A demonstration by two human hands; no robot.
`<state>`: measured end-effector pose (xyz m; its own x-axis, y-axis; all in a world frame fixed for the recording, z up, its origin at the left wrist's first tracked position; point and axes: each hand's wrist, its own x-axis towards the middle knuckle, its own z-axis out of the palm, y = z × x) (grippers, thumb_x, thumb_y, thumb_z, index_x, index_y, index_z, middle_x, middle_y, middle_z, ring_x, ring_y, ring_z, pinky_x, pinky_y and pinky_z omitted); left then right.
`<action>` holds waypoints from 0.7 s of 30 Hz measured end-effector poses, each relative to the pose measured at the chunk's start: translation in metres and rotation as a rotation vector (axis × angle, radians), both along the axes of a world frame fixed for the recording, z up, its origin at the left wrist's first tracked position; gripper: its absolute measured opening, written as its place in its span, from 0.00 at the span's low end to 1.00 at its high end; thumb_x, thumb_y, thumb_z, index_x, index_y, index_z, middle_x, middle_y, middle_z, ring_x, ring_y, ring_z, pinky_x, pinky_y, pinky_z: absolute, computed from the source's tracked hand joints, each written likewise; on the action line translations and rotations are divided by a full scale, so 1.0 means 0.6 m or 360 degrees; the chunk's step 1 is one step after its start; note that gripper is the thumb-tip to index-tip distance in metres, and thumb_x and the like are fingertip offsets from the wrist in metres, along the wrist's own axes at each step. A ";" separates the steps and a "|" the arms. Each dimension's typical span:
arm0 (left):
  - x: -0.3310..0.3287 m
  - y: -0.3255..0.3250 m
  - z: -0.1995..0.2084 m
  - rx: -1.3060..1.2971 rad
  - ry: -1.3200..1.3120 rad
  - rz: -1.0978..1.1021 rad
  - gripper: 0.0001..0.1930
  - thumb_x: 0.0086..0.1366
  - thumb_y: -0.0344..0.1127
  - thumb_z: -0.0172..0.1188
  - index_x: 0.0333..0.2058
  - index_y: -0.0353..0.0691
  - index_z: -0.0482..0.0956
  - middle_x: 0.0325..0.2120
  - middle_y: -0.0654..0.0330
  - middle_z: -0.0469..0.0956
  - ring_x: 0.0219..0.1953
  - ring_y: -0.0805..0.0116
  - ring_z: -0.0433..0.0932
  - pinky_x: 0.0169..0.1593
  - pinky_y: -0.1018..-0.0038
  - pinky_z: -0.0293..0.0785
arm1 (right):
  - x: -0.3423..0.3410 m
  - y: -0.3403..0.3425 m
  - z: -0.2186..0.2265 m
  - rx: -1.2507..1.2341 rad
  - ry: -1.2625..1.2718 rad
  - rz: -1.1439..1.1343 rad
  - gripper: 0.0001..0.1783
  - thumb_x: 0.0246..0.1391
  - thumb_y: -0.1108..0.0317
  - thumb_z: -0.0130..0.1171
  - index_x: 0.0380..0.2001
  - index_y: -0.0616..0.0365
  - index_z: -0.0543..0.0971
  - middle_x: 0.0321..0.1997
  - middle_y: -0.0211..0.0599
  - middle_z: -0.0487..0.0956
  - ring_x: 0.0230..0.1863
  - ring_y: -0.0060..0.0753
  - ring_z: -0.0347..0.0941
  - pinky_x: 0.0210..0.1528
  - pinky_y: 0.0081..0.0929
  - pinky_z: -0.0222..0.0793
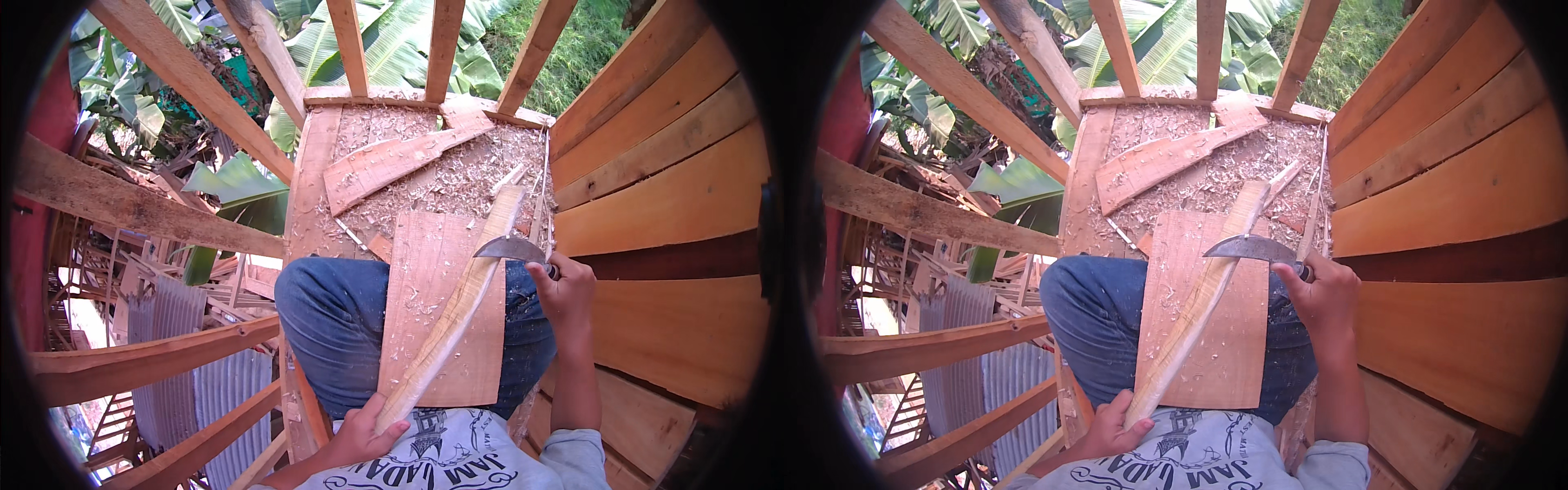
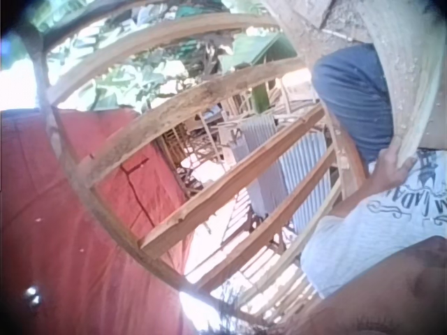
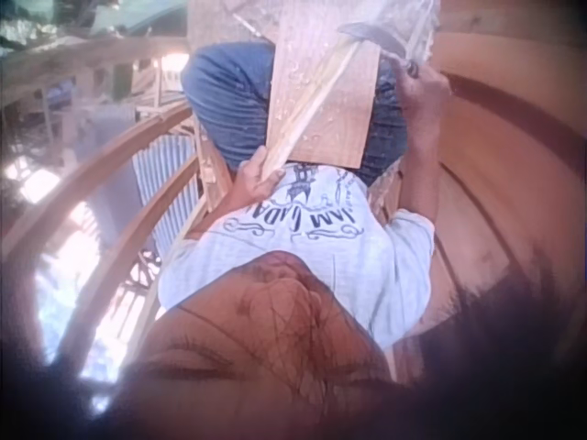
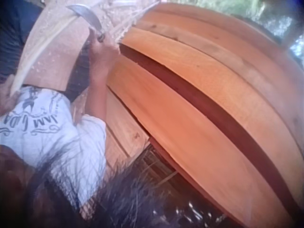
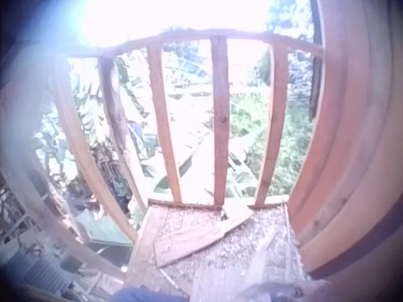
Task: The person sits cross-legged on a wooden platform and uses a curved knife to carve a long piece of wood. They hold the wood with their left hand and shave thin layers off the surface with their right hand, creating wood shavings that accumulate on the platform.
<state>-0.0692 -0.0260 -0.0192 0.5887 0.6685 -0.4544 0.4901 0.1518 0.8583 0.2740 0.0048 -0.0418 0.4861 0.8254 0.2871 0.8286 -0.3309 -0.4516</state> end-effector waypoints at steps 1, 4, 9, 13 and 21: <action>0.001 0.000 -0.004 -0.0006 0.0011 0.0001 0.17 0.59 0.41 0.62 0.35 0.33 0.67 0.19 0.47 0.73 0.24 0.58 0.81 0.27 0.71 0.71 | -0.014 -0.005 0.007 -0.0032 -0.0007 0.0090 0.35 0.43 0.34 0.58 0.10 0.57 0.66 0.08 0.38 0.64 0.12 0.40 0.65 0.15 0.31 0.57; 0.002 0.003 -0.006 0.0021 0.0036 -0.0021 0.18 0.59 0.41 0.61 0.36 0.33 0.67 0.19 0.46 0.73 0.25 0.56 0.81 0.27 0.71 0.71 | -0.063 -0.027 0.026 -0.0087 0.0002 0.0449 0.31 0.42 0.39 0.62 0.12 0.57 0.68 0.08 0.37 0.64 0.12 0.39 0.65 0.16 0.30 0.58; 0.001 0.007 -0.003 -0.0028 -0.0001 -0.0054 0.18 0.59 0.41 0.61 0.36 0.32 0.68 0.19 0.47 0.74 0.24 0.56 0.81 0.27 0.71 0.71 | -0.008 -0.014 0.006 -0.0123 0.0177 0.0340 0.28 0.43 0.43 0.63 0.12 0.56 0.70 0.10 0.36 0.66 0.12 0.36 0.66 0.16 0.30 0.59; 0.007 0.009 -0.001 0.0126 -0.0025 -0.0071 0.19 0.59 0.42 0.61 0.38 0.31 0.68 0.19 0.47 0.74 0.24 0.55 0.81 0.27 0.71 0.72 | -0.027 -0.031 0.014 -0.0064 0.0119 0.0475 0.29 0.45 0.44 0.62 0.12 0.60 0.69 0.10 0.40 0.66 0.12 0.40 0.66 0.15 0.30 0.58; 0.009 0.010 -0.002 0.0003 0.0033 -0.0123 0.20 0.60 0.43 0.61 0.39 0.30 0.68 0.18 0.45 0.74 0.23 0.53 0.81 0.26 0.69 0.72 | -0.011 -0.033 0.011 -0.0061 0.0224 0.0377 0.27 0.48 0.47 0.61 0.14 0.60 0.69 0.11 0.41 0.66 0.12 0.43 0.66 0.16 0.32 0.59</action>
